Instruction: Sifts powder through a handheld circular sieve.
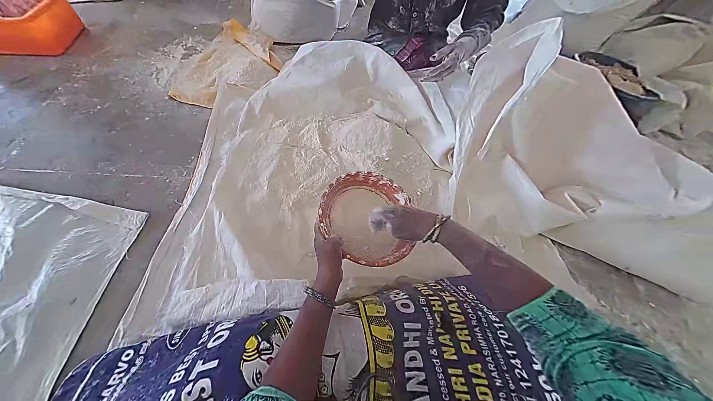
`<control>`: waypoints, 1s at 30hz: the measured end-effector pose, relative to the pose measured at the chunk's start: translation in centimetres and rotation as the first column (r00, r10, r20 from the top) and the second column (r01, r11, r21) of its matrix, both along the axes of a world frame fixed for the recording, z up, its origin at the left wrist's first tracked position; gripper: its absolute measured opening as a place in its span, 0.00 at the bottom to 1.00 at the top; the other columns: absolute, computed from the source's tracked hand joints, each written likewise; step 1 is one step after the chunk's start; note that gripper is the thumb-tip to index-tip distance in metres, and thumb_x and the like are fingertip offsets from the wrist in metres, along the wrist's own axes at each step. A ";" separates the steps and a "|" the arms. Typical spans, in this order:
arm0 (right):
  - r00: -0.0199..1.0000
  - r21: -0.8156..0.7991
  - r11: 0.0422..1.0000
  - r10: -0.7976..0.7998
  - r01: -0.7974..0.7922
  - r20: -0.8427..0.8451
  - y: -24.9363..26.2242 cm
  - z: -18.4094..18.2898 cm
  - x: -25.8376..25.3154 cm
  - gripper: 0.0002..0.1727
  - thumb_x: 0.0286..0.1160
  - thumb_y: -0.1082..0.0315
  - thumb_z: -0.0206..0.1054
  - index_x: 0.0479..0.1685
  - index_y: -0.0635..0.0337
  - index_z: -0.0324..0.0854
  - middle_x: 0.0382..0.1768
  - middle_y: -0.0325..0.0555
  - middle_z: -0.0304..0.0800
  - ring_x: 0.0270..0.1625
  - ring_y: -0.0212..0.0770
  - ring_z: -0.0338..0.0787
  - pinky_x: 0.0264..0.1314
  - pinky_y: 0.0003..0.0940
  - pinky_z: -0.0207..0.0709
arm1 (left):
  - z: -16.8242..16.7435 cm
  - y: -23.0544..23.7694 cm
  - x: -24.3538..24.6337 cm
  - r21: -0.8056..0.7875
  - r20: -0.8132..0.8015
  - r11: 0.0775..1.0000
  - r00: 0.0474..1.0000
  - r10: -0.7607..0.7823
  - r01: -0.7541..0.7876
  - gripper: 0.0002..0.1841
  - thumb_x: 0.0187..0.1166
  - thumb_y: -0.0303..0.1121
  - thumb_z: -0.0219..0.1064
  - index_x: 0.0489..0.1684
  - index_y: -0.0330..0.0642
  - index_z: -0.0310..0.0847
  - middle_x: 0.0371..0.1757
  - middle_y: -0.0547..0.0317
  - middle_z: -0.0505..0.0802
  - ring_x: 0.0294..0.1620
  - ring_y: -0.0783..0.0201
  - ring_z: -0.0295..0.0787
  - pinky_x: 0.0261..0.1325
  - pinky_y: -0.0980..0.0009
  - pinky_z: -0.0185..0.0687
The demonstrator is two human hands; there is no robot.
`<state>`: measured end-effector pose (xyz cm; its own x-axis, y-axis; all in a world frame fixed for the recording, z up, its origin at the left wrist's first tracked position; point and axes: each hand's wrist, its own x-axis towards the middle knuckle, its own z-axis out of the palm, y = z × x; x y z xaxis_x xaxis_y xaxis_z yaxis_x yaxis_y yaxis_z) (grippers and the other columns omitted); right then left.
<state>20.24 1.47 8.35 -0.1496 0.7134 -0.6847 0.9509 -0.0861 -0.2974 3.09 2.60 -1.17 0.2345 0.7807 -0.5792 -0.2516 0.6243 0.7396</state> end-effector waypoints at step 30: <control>0.972 0.557 0.804 -0.235 0.208 -0.022 -2.5 -3.5 1.6 0.17 0.81 0.72 0.57 0.57 0.66 0.90 0.63 0.61 0.91 0.74 0.60 0.84 0.81 0.54 0.70 | -0.2 0.1 0.4 0.098 0.009 0.994 0.998 0.054 -0.055 0.40 0.71 0.13 0.53 0.90 0.35 0.46 0.73 0.35 0.74 0.57 0.58 0.78 0.53 0.64 0.79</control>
<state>21.89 -1.06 4.88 0.0801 0.9825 -0.1681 0.9396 -0.1307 -0.3162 3.44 2.68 -1.40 0.1936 0.8454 -0.4978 -0.2883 0.5340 0.7948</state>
